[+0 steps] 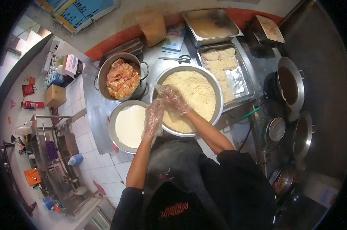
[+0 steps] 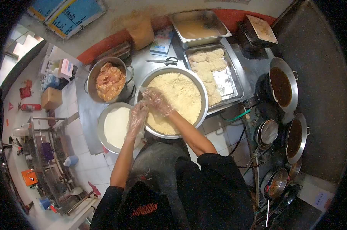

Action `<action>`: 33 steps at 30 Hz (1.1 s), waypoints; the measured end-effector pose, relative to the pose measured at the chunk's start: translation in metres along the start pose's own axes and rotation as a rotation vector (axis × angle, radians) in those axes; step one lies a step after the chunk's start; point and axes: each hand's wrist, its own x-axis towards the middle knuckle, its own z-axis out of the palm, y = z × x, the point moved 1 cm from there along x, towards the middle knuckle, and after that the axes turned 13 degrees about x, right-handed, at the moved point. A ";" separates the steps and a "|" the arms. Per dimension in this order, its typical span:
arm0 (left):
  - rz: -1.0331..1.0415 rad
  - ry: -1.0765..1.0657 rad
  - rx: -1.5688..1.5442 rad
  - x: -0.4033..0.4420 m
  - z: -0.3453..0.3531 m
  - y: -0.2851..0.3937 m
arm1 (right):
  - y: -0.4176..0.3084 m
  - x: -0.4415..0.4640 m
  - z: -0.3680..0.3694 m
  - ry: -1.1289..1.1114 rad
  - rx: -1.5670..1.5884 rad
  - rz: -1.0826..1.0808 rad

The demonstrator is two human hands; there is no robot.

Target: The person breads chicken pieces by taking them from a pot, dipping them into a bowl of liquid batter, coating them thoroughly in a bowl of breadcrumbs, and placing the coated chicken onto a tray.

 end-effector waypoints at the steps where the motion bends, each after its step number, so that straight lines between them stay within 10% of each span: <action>1: 0.047 0.036 -0.023 0.008 0.008 -0.011 | -0.002 0.002 -0.002 -0.020 0.288 0.214; 2: 0.096 0.076 -0.046 0.017 0.014 -0.021 | -0.005 0.006 -0.008 -0.022 0.290 0.205; 7: 0.260 0.150 0.267 0.027 0.015 0.002 | 0.028 0.017 -0.075 0.382 2.204 0.210; 10: 0.175 0.053 0.282 0.041 0.021 0.028 | 0.029 -0.003 -0.081 0.757 1.863 0.257; 25: 0.181 -0.083 -0.176 0.029 0.026 0.118 | -0.033 -0.090 -0.159 0.690 1.126 0.486; 30: 0.168 -0.277 -0.625 0.024 0.010 0.102 | -0.071 -0.076 -0.134 0.389 1.511 0.562; 33: 0.092 -0.177 -0.373 0.037 0.023 0.050 | -0.058 -0.071 -0.117 0.270 1.586 0.592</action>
